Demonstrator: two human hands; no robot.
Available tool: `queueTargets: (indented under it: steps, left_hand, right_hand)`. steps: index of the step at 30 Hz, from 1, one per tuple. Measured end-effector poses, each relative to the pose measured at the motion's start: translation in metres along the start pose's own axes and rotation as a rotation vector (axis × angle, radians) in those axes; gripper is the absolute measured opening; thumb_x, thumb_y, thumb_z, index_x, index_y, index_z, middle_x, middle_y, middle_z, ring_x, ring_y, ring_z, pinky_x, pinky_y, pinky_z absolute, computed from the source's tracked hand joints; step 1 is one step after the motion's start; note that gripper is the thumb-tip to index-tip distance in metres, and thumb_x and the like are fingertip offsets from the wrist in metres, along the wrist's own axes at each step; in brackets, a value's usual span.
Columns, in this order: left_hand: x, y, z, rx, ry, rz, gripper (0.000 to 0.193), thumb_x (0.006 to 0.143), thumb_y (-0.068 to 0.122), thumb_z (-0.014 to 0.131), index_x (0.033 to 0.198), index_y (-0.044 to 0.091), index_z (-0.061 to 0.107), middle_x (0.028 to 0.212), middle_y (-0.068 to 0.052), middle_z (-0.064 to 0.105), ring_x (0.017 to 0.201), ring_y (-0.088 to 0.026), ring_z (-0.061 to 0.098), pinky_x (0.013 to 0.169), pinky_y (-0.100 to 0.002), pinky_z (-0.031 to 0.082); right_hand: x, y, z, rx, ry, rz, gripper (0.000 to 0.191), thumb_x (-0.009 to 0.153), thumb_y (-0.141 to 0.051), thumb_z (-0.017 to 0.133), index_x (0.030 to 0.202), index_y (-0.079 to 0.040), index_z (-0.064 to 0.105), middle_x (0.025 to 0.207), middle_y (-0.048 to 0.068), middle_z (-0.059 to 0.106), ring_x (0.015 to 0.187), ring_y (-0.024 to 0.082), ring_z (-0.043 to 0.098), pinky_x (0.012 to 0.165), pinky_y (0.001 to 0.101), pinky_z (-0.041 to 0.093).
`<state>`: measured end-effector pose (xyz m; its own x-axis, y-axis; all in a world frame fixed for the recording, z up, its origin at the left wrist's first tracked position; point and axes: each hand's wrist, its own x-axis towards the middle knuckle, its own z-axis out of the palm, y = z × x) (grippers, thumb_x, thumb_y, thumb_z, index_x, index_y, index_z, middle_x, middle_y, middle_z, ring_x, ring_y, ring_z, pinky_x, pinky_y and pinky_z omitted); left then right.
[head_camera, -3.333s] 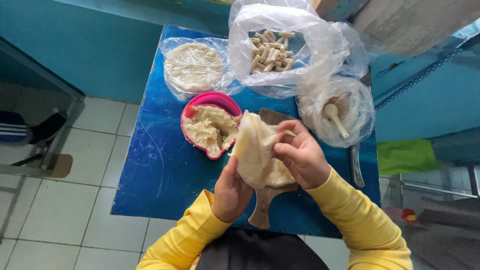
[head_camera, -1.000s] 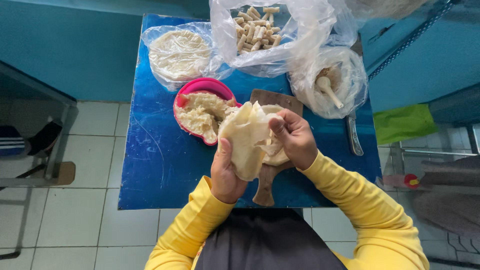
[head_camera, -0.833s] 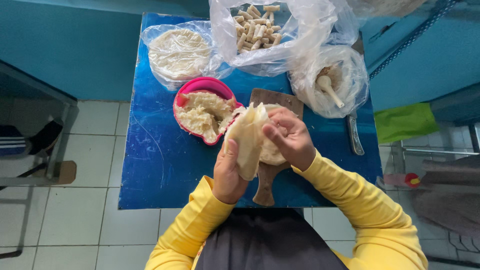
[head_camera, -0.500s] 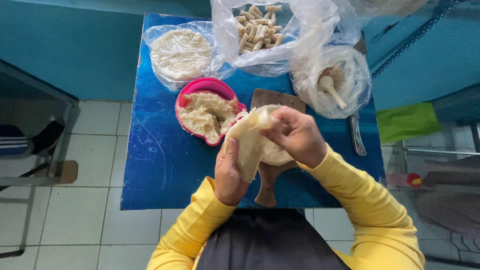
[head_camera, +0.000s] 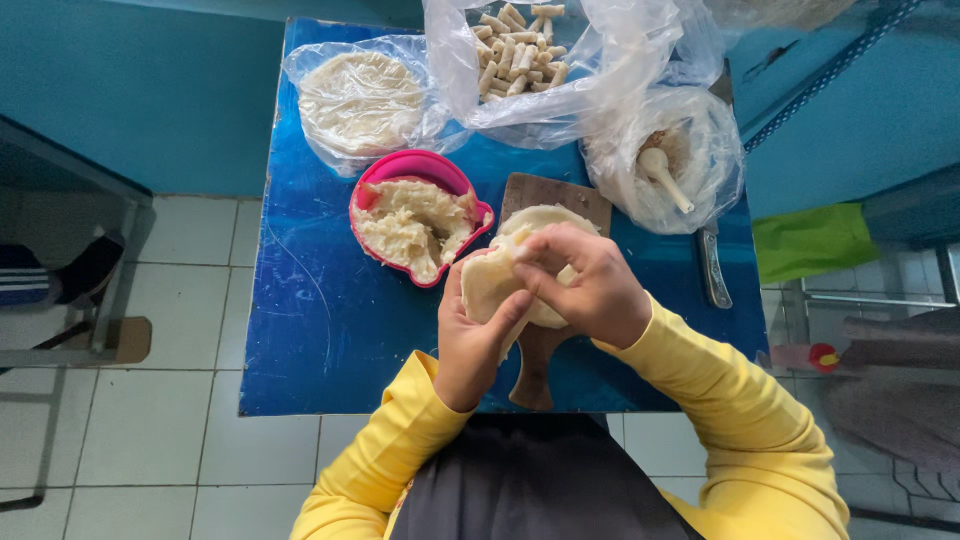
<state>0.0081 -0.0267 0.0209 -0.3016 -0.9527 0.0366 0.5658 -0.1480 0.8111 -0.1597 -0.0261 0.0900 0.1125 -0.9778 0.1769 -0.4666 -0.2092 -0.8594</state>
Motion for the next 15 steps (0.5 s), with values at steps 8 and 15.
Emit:
queueTargets:
  steps: [8,15]
  left_hand:
    - [-0.001,-0.020,-0.011,0.054,0.104,0.004,0.020,0.099,0.005,0.078,0.111,0.002,0.062,0.104,-0.006,0.070,0.093,-0.010,0.064,0.080,-0.026,0.055]
    - [0.002,-0.022,-0.009,-0.066,0.027,-0.010,0.026,0.091,0.002,0.078,0.101,0.008,0.055,0.103,-0.003,0.071,0.095,-0.009,0.067,0.082,-0.025,0.057]
  right_hand:
    - [-0.004,-0.003,-0.019,-0.029,-0.061,0.022,0.020,0.092,-0.009,0.070,0.110,-0.001,0.067,0.094,0.005,0.071,0.087,0.009,0.068,0.079,0.0266,0.056]
    - [-0.005,-0.006,-0.009,-0.030,-0.006,0.115,0.019,0.090,-0.014,0.075,0.102,-0.001,0.069,0.086,0.005,0.071,0.079,0.007,0.064,0.073,0.0256,0.055]
